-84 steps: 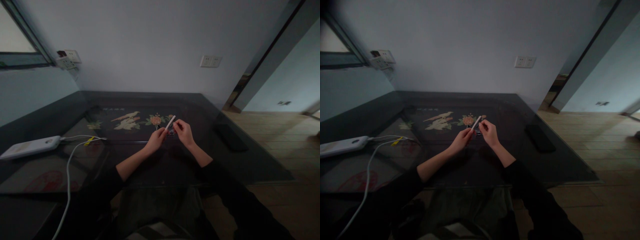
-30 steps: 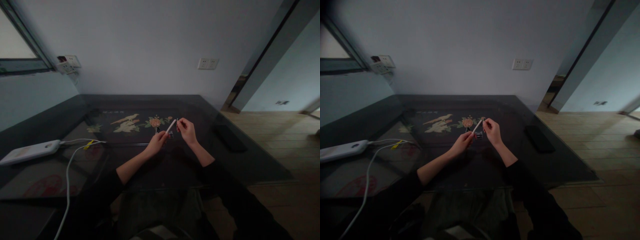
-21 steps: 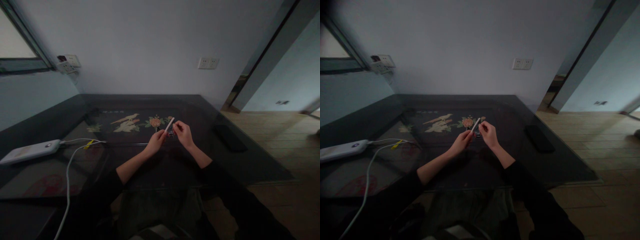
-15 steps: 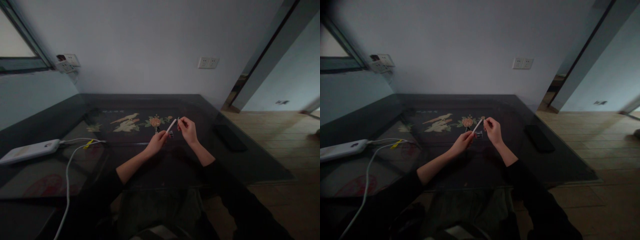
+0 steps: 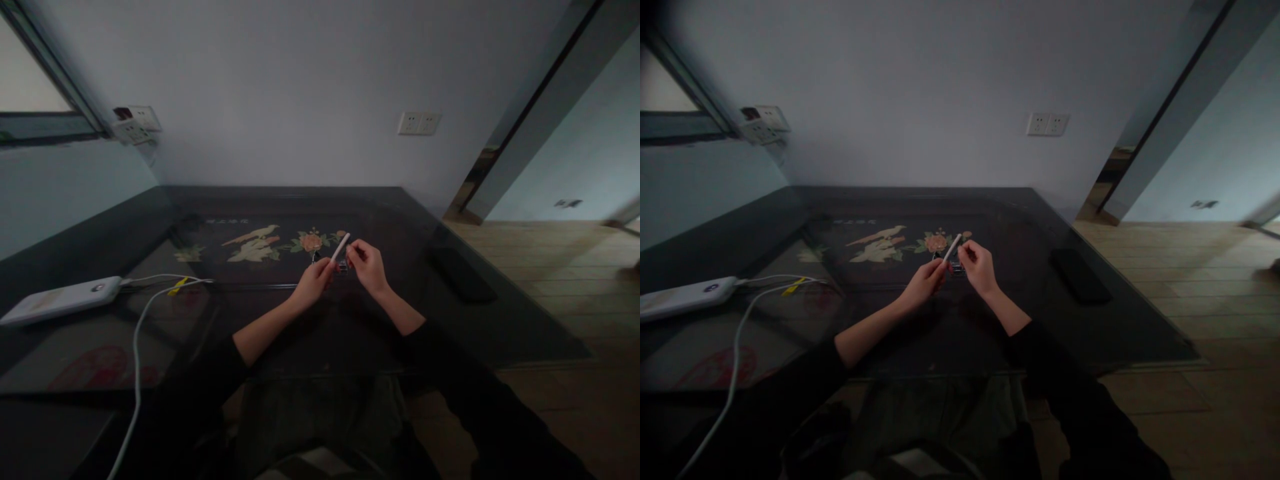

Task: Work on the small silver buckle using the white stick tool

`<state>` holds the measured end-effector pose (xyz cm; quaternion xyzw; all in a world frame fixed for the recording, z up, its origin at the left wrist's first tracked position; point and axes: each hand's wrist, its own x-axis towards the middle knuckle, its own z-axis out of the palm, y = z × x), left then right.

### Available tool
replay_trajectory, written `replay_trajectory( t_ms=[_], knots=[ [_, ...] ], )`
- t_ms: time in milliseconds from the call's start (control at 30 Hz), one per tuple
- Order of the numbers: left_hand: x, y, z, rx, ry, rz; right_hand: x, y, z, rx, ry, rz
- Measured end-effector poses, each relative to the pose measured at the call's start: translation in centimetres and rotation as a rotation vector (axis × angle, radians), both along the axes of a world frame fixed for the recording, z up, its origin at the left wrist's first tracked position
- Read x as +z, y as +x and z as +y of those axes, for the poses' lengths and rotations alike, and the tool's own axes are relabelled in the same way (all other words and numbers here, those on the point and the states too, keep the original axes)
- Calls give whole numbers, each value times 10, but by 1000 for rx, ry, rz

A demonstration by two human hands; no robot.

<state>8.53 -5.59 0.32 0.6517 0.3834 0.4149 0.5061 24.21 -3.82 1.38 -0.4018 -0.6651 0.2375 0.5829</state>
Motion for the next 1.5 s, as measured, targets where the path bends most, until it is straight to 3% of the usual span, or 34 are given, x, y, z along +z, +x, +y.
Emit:
replay_trajectory(
  t_ms=[267, 567, 900, 1233, 1500],
  knots=[
    [-7, 2, 0, -43, -25, 39, 14, 15, 6, -63, 45, 62],
    [-2, 1, 0, 4, -2, 8, 3, 0, -1, 20, -18, 30],
    [-4, 3, -3, -62, -47, 10, 14, 15, 5, -69, 40, 85],
    [0, 3, -1, -7, -38, -12, 2, -2, -3, -13, -12, 27],
    [-3, 5, -4, -58, -48, 3, 13, 13, 3, -61, 44, 94]
  ],
)
